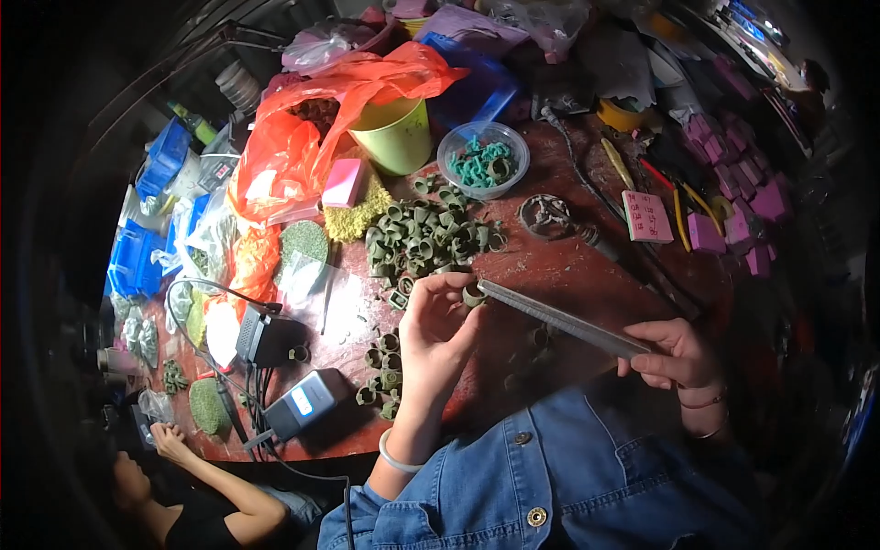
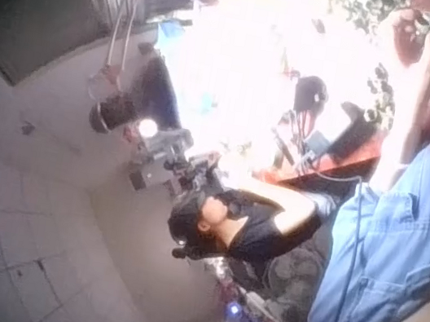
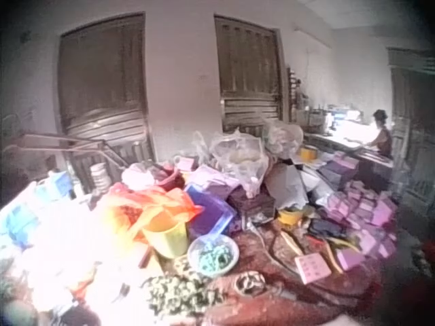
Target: The recorder is using a metal file to polish green jewelry rings that are held on a metal ring mandrel.
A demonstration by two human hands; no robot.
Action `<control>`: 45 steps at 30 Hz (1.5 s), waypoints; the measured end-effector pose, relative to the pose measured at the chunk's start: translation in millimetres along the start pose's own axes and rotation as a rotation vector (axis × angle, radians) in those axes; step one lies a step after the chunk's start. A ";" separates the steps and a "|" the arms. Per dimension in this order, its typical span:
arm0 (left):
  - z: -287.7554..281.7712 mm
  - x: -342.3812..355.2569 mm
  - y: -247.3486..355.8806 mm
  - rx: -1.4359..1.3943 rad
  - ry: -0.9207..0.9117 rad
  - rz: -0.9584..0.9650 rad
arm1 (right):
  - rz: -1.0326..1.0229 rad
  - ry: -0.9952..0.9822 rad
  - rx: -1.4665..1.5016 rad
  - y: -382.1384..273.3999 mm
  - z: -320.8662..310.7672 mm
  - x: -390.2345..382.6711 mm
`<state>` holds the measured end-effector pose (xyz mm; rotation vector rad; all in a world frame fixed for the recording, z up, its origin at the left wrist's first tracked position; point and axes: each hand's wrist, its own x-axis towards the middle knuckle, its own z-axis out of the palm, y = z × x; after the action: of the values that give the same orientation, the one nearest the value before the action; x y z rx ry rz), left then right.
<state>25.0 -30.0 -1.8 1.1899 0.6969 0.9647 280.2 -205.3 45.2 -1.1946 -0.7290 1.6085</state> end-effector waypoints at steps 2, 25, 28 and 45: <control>-0.4 -1.1 6.8 -0.119 -0.006 -0.019 | 0.015 -0.017 -0.014 -2.2 1.0 1.0; 14.3 -19.6 6.6 -0.613 -0.179 -0.357 | -0.167 -0.161 -0.355 -18.8 38.9 30.5; 14.2 -20.1 4.4 -0.611 -0.183 -0.350 | -0.240 -0.137 -0.461 -17.1 40.0 31.5; 8.4 -21.8 2.5 -0.590 -0.288 -0.388 | -0.201 -0.124 -0.493 -17.5 45.7 34.3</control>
<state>21.9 -53.0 1.9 0.6198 0.3521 0.5915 241.6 -163.4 63.7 -1.3184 -1.3377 1.3828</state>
